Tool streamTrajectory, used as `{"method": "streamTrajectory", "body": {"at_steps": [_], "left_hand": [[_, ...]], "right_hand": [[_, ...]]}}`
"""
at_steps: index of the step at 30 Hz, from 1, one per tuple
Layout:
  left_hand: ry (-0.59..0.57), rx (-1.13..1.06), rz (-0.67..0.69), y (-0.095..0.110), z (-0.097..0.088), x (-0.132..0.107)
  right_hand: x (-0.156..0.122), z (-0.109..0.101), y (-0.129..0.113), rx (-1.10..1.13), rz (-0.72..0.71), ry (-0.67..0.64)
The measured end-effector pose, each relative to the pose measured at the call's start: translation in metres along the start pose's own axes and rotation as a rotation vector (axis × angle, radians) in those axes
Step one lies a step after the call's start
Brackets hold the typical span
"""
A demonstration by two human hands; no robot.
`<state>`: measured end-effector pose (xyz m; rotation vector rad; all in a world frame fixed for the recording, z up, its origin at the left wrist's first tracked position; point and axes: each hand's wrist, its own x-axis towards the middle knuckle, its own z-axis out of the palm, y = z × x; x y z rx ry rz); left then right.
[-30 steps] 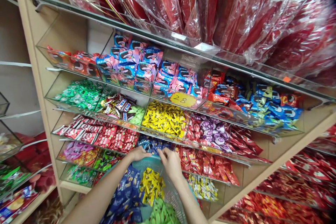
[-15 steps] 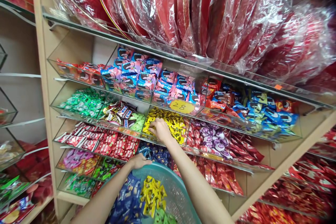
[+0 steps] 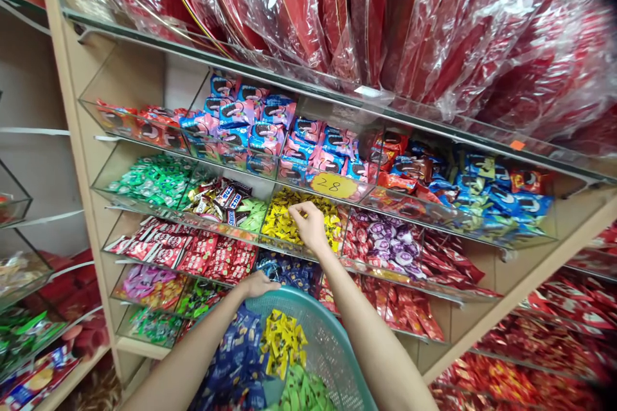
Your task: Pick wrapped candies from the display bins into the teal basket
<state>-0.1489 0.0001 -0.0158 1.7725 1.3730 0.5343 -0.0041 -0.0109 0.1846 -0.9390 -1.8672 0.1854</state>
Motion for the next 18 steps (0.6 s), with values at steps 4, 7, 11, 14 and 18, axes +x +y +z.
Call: {"method": "streamTrajectory", "body": {"at_steps": [4,7,11,14,18], "left_hand": [[0.000,0.061,-0.015,0.000,0.001,0.001],[-0.015,0.019,-0.007,-0.002,0.002,0.002],[-0.016,0.038,0.057,-0.003,0.002,0.002],[-0.008,0.081,0.076,-0.001,0.001,0.001],[-0.006,0.109,0.047,0.004,0.001,-0.002]], "right_hand": [[-0.035,-0.017,-0.015,0.215,0.038,-0.114],[-0.078,-0.013,-0.002,0.259,0.097,-0.345],[-0.139,0.004,0.045,-0.017,0.222,-0.676],[-0.171,0.011,0.080,-0.329,0.325,-0.807],[-0.188,0.014,0.101,-0.525,0.418,-0.837]]}}
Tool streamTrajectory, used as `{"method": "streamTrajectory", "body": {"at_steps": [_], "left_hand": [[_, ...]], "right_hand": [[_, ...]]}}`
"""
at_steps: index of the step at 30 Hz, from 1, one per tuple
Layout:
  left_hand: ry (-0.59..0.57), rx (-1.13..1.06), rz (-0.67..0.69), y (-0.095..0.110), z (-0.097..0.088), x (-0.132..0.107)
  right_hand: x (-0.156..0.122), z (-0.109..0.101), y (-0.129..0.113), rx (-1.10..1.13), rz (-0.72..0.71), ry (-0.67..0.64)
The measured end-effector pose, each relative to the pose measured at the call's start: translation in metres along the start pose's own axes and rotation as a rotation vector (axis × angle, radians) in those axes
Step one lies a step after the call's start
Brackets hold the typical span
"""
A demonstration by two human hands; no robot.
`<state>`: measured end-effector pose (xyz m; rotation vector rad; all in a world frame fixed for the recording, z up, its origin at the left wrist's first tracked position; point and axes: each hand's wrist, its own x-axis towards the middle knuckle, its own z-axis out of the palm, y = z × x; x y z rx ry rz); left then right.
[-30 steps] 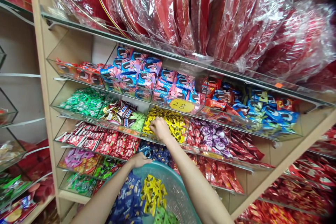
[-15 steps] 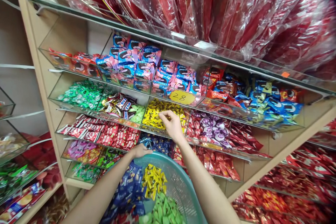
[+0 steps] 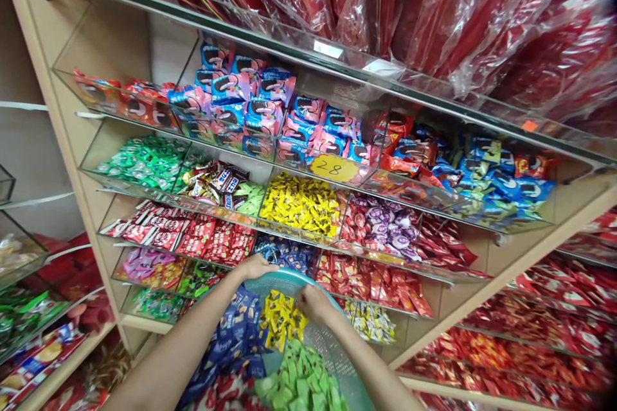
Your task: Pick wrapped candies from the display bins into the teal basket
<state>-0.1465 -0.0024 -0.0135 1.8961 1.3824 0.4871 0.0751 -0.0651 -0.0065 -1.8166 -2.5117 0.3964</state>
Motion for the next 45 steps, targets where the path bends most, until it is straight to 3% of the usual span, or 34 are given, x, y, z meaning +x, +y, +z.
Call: {"method": "streamTrajectory", "body": {"at_steps": [6,10,13,16,20,23,28,33,37,41,45], "left_hand": [[0.001,-0.002,-0.022,0.000,0.001,0.000],[0.009,0.008,-0.015,0.000,0.000,0.000],[0.016,-0.004,-0.063,0.002,0.000,-0.002],[0.013,-0.026,-0.078,0.004,-0.001,-0.004],[0.016,-0.003,-0.069,0.003,-0.003,-0.003],[0.014,-0.016,-0.061,-0.002,-0.001,0.000],[0.022,-0.050,-0.059,-0.011,0.003,0.006],[0.022,-0.010,-0.073,-0.010,0.005,0.005],[0.032,-0.007,-0.085,-0.008,0.003,0.003],[0.030,-0.003,-0.085,-0.007,0.002,0.002],[0.021,0.011,-0.072,-0.006,0.001,0.001]], "right_hand": [[0.001,0.002,-0.007,-0.043,0.086,0.027],[-0.006,-0.016,-0.019,-0.106,0.092,0.059],[-0.013,-0.053,-0.032,-0.053,-0.003,0.089],[-0.014,-0.106,-0.046,0.116,-0.185,0.081],[0.000,-0.170,-0.059,0.160,-0.357,0.333],[0.020,-0.192,-0.070,0.115,-0.445,0.438],[0.049,-0.191,-0.098,-0.004,-0.532,0.414],[0.064,-0.181,-0.122,-0.099,-0.486,0.358],[0.070,-0.178,-0.126,-0.124,-0.456,0.374],[0.075,-0.181,-0.118,0.027,-0.421,0.400],[0.080,-0.187,-0.105,0.325,-0.400,0.411]]}}
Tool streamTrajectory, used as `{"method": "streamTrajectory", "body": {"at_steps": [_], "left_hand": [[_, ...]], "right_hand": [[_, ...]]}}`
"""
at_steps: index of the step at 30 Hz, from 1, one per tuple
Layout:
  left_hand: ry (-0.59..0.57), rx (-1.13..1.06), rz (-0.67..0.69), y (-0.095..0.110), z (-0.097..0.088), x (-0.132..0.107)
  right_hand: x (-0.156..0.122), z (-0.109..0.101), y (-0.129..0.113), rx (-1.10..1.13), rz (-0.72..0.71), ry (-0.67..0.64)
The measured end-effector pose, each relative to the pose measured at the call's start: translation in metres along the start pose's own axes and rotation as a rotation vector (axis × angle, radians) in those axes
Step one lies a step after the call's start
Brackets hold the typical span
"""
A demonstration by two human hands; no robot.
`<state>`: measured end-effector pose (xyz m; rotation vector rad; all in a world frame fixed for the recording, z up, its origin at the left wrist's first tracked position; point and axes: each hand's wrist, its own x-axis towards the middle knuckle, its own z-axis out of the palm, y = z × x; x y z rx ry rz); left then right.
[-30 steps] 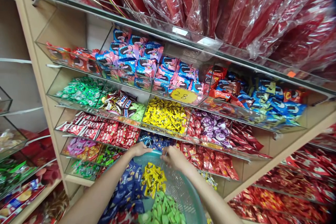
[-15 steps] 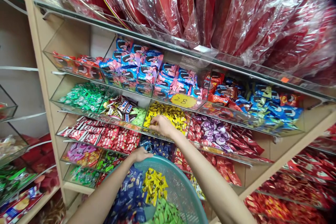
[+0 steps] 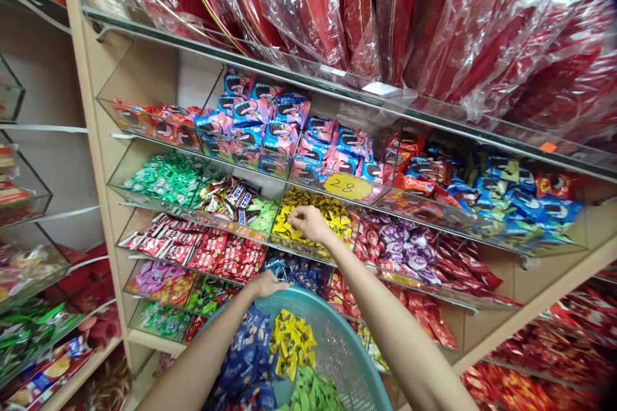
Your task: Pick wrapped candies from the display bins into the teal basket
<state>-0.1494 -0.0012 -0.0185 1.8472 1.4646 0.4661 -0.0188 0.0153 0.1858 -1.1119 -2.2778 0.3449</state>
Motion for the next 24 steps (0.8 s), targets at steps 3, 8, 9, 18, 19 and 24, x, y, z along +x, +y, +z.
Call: {"method": "streamTrajectory", "body": {"at_steps": [3,8,9,18,19,24], "left_hand": [[-0.001,0.009,0.028,0.002,-0.002,-0.001],[-0.027,-0.007,0.037,0.005,-0.003,-0.001],[-0.031,-0.014,0.030,0.005,-0.003,-0.001],[-0.024,-0.021,-0.002,0.006,-0.001,-0.001],[-0.025,-0.016,-0.002,0.005,-0.001,-0.001],[-0.027,-0.026,0.012,0.002,0.001,0.003]], "right_hand": [[-0.006,-0.011,0.004,0.218,0.014,0.086],[-0.049,-0.023,0.001,0.447,-0.003,0.132],[-0.062,-0.019,0.004,0.469,0.004,0.085],[-0.163,0.092,0.083,0.283,0.283,-0.235],[-0.168,0.097,0.089,0.287,0.315,-0.220],[-0.187,0.097,0.103,0.431,0.498,-0.336]]}}
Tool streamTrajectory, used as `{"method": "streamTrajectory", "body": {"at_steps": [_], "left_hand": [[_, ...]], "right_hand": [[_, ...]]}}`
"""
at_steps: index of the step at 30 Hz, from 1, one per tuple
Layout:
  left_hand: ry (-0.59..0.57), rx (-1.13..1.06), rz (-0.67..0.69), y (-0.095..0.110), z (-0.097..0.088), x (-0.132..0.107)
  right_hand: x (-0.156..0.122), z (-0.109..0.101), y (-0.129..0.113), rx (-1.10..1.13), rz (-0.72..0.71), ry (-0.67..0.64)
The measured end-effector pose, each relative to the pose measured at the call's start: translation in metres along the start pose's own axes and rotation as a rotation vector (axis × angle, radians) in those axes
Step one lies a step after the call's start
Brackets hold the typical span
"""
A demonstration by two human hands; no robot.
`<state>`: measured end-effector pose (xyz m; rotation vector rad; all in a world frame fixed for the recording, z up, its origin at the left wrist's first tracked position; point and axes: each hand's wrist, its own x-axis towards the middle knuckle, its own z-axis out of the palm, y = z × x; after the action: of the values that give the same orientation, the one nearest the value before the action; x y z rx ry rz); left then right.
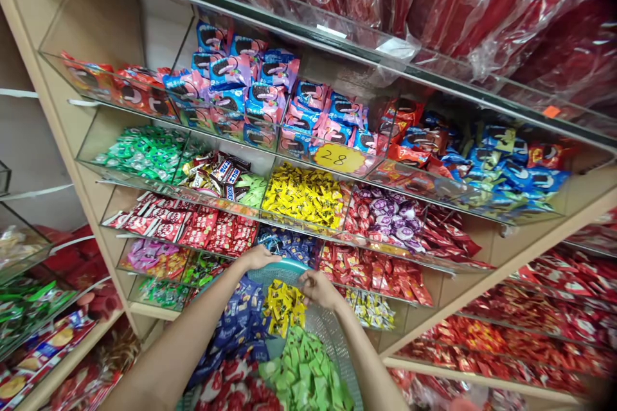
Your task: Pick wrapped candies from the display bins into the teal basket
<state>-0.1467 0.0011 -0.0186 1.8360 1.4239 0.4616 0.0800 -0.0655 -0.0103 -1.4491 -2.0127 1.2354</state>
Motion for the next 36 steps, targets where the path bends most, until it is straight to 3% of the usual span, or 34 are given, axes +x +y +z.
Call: {"method": "streamTrajectory", "body": {"at_steps": [4,8,14,19,24,28,30,36], "left_hand": [[-0.003,0.012,0.036,0.001,-0.001,-0.001],[-0.004,0.028,0.062,0.004,-0.004,-0.004],[-0.001,0.015,0.029,0.004,-0.003,-0.004],[0.000,0.009,0.015,0.001,-0.003,-0.001],[0.011,-0.002,0.017,0.000,-0.003,0.001],[0.017,0.016,0.042,0.002,-0.003,-0.001],[0.016,0.022,0.053,0.003,-0.004,-0.002],[-0.008,0.008,0.048,0.004,-0.003,-0.002]], "right_hand": [[-0.008,0.004,0.003,0.069,0.179,-0.147],[-0.012,0.013,-0.001,0.037,0.274,-0.180],[-0.016,0.015,-0.008,0.110,0.271,-0.208],[-0.015,0.021,-0.016,0.164,0.171,-0.234],[-0.008,0.035,-0.021,-0.066,-0.017,-0.187],[-0.006,0.034,-0.027,-0.210,-0.187,0.061],[-0.009,0.028,-0.028,-0.338,-0.170,0.111],[-0.021,0.021,-0.018,-0.691,0.145,-0.207]]}}
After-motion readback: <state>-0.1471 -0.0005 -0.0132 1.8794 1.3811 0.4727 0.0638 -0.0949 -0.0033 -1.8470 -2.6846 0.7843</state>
